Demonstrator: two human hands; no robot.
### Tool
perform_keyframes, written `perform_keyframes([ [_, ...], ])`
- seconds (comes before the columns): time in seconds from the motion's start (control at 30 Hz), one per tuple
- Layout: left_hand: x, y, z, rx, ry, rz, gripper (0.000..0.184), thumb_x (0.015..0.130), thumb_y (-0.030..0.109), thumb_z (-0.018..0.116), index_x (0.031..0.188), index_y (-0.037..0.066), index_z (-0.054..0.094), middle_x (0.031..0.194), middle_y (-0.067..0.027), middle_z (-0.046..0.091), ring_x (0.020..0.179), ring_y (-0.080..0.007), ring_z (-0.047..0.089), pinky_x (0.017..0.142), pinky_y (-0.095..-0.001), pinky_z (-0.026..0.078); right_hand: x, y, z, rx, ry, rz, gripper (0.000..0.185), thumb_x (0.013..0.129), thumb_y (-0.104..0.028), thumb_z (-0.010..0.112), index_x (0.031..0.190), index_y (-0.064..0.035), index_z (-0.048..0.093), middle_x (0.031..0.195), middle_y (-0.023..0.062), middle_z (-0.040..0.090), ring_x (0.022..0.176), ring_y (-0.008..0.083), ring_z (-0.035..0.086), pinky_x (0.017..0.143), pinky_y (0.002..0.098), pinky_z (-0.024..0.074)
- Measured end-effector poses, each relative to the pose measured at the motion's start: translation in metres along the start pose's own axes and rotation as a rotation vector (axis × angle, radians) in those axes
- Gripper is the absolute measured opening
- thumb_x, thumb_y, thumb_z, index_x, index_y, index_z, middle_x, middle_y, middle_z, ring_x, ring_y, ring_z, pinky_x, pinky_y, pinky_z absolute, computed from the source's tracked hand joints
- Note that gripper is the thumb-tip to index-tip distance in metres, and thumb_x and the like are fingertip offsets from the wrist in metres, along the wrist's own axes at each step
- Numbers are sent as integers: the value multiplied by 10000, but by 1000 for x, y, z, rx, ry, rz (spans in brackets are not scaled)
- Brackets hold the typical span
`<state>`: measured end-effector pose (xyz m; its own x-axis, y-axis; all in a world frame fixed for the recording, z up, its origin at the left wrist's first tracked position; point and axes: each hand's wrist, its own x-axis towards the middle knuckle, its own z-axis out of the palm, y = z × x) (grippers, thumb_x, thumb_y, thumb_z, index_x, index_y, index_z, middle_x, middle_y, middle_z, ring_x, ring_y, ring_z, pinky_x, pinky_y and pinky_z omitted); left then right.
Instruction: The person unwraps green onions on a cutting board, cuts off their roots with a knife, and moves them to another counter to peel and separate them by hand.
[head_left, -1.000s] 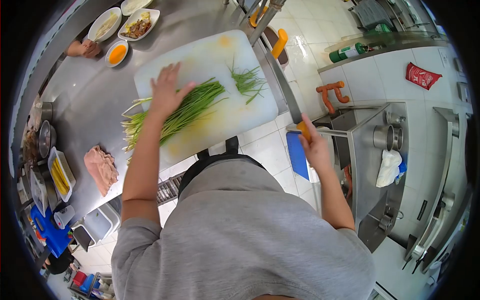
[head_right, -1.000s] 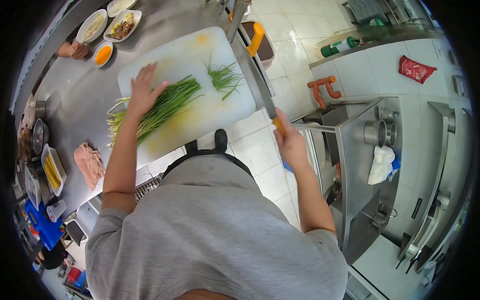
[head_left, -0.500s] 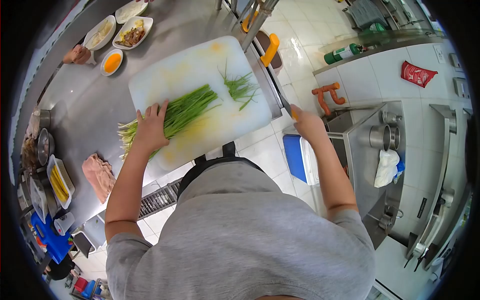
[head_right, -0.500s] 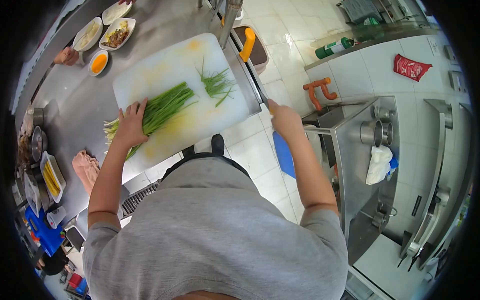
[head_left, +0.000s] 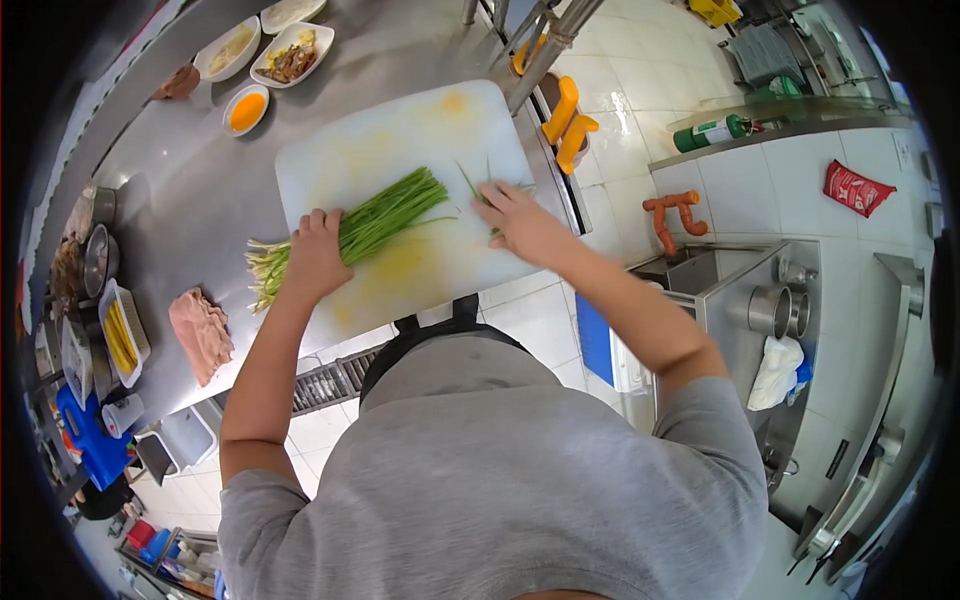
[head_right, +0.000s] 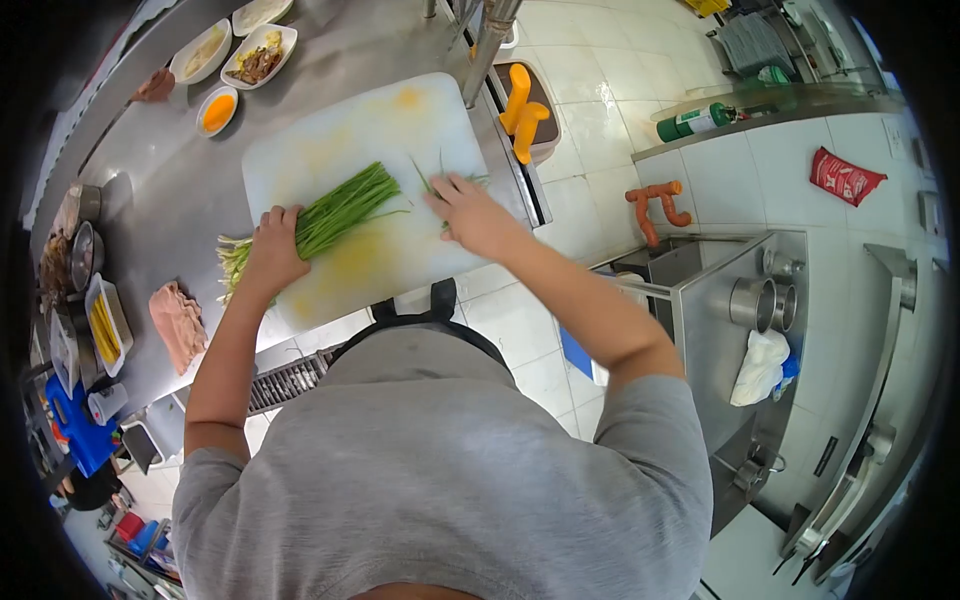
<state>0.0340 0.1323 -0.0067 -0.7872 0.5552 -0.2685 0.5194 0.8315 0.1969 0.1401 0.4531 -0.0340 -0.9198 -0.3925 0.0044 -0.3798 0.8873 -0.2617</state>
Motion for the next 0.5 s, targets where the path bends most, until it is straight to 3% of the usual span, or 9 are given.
perform_keyframes([
  [0.2,5,3,3,-63,83,-84,693,588,115,681,1241,66,453,1132,-149,482,1103,-337,457,938,-461,385,-30,-11,6,183,32,156,393,686,30,559,1077,-8,576,1202,138,523,1121,308,453,912,349,414],
  [0.27,9,5,4,-62,82,-117,711,598,125,681,1268,80,445,1160,-145,483,1119,-337,452,947,-469,372,-19,-2,14,195,41,163,352,702,41,563,1049,-8,577,1137,137,551,1046,307,496,869,350,427],
  [0.3,6,13,3,16,179,-84,718,609,131,684,1282,86,440,1177,-145,480,1126,-336,449,948,-469,367,-18,2,17,202,46,171,331,709,46,565,1036,-7,577,1104,137,565,1008,307,517,848,350,433],
  [0.37,2,39,0,168,378,-12,730,630,143,691,1311,99,430,1211,-144,476,1141,-333,442,952,-470,358,-21,4,1,556,206,405,284,757,36,569,1037,-14,580,1026,111,586,923,268,551,807,329,445],
  [0.47,12,86,1,-145,316,249,653,693,152,695,1304,109,467,1203,-136,497,1126,-314,457,959,-430,362,-30,17,-44,1193,476,700,203,830,14,569,1032,-5,578,955,78,588,840,201,573,772,284,453],
  [0.5,21,102,11,-159,325,294,553,732,140,666,1262,108,511,1163,-124,518,1105,-299,469,939,-420,365,-36,22,-54,1429,571,792,175,854,6,568,1029,2,577,939,68,584,819,177,575,764,267,455],
])
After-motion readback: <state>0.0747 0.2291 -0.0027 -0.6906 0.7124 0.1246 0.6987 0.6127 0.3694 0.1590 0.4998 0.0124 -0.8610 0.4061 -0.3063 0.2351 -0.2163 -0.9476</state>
